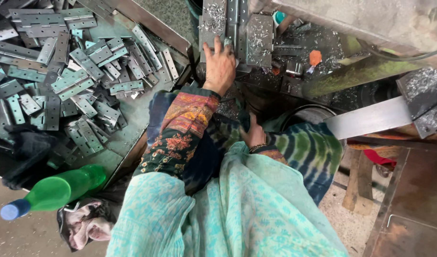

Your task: The person repeatedly picks up small metal brackets from a bin, places them into a press machine, and operates the press with a foot pedal. The person then removes the processed brackets and returns them to the bin, continuing this cycle throughout the clip.

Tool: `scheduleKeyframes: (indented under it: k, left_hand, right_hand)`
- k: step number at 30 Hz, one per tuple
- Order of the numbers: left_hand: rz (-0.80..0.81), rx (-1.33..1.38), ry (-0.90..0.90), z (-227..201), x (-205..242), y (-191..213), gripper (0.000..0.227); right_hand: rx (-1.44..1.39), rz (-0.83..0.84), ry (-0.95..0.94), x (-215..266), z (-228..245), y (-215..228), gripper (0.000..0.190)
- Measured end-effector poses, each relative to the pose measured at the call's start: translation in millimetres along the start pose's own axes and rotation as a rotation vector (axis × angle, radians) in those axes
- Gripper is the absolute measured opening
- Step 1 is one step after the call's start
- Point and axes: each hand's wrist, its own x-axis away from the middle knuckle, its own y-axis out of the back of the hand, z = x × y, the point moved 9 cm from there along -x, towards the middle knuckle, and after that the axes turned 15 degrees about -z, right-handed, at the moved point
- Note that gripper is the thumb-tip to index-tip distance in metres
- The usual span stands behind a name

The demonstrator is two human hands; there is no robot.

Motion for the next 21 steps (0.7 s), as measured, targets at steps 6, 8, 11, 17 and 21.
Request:
scheduleKeyframes:
  k: [6,8,11,17,21]
  left_hand:
    - [0.034,0.024,-0.023,2.4,-14.7,-7.5,0.029]
    - [0.127,0.008,-0.014,5.2,-23.7,-18.6,0.031]
    - [-0.006,0.029,0.018,8.8,-33.9,-14.7,0.034]
    - [-0.087,0.089,0.022,12.3,-18.8,-21.4,0.030]
    - [-0.050,0.024,0.014,10.8,-33.6,-19.4,0.033]
  right_hand:
    - [0.156,0.117,0.037,-15.7,16.7,34.8,0.076]
    - [0.162,0.126,0.046,-18.2,18.7,35.2,0.077]
    - [0.151,0.077,0.002,-8.0,14.7,16.6,0.078]
    - [0.042,-0.019,0.009,20.5,1.2,-14.0,0.073]
    - [0.100,0.075,-0.050,-1.6,2.5,5.4,0.077]
